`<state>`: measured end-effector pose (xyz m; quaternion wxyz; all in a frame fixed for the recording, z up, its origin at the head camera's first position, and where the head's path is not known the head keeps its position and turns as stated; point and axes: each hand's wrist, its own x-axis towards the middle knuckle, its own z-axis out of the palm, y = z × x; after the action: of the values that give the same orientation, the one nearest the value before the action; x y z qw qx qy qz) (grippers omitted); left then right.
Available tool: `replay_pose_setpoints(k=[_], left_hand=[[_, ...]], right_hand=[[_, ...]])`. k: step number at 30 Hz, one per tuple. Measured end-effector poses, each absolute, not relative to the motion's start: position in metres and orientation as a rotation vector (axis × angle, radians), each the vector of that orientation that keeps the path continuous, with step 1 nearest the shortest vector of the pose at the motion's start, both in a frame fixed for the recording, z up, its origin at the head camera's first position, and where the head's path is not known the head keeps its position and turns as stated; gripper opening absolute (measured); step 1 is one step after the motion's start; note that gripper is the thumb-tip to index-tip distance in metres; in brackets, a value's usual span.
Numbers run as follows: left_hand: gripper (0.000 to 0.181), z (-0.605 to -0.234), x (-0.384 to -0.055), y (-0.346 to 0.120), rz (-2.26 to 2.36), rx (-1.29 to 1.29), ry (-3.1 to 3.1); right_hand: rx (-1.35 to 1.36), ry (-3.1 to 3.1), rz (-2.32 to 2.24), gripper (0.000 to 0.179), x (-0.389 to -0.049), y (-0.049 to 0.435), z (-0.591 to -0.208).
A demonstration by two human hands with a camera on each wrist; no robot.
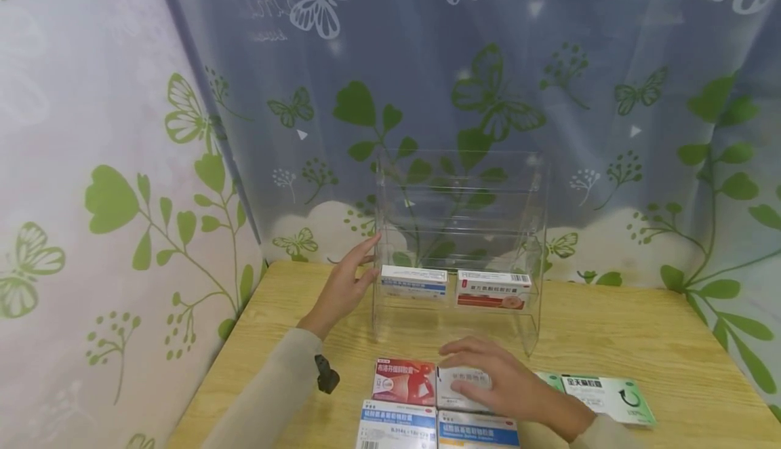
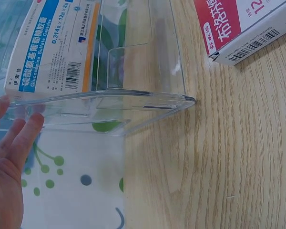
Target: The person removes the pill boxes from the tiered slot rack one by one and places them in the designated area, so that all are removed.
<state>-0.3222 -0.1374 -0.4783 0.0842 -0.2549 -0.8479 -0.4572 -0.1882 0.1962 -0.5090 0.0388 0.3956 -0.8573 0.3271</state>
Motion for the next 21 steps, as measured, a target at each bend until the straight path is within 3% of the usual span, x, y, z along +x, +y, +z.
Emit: replay_pose_setpoints(k=[10,21], left_hand=[[0.070,-0.478,-0.322,-0.138,-1.364,-0.758,-2.531],[0.070,-0.479,-0.322,-0.137,-1.354,-0.742,-2.541]], right_hand=[[1.011,-2.507,1.108,0.031,-0.247,0.206,-0.467],[0.906,-2.590,1.184,0.034,-0.283,0.189,-0.448]])
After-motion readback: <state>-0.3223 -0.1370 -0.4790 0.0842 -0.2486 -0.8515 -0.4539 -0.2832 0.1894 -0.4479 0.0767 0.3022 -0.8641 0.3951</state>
